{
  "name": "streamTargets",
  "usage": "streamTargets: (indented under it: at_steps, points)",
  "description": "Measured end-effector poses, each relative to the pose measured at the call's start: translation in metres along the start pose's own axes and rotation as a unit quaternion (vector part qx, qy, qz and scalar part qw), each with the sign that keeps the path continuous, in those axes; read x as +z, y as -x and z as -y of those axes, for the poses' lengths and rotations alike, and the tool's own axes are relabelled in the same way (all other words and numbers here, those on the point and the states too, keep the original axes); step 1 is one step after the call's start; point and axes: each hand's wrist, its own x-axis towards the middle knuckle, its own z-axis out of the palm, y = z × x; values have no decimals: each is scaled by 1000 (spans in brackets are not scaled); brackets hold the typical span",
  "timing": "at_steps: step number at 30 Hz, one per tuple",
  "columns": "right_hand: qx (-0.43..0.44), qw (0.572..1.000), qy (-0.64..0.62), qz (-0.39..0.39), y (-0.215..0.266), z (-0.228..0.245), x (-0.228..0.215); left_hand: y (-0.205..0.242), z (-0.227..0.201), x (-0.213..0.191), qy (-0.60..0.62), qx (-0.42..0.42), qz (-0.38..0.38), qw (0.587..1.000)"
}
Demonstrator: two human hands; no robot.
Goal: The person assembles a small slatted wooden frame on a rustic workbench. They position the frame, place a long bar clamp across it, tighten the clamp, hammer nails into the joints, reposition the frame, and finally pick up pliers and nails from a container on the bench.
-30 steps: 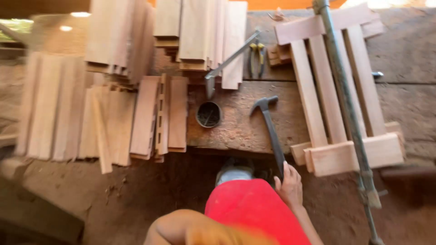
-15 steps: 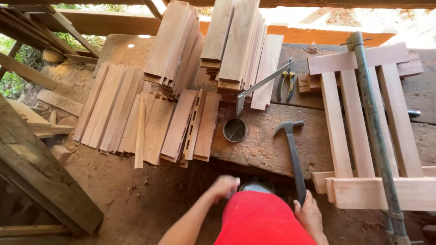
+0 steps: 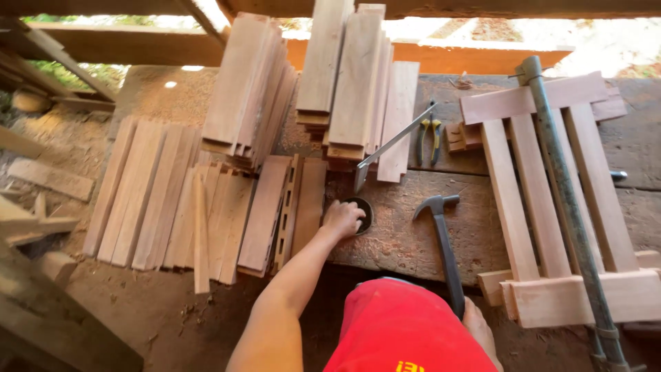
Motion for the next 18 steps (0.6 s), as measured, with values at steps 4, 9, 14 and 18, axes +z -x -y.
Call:
streamTargets:
  at_steps: [4,9,14,18]
  points:
    - [-86,983,-116,-116,-22,-5,22,5,-2,-28,54,39,-42,997]
    - [3,988,-84,-130,-34,-6,29,-3,15,-3,-7,38,27,999]
    - [-2,995,-46,-83,-9,40,-19,-9,-7,-48,146,-56,51,986]
    - [-65,984,-50,-159,-44,24,15,-13,-7,-51,134,-41,70,988]
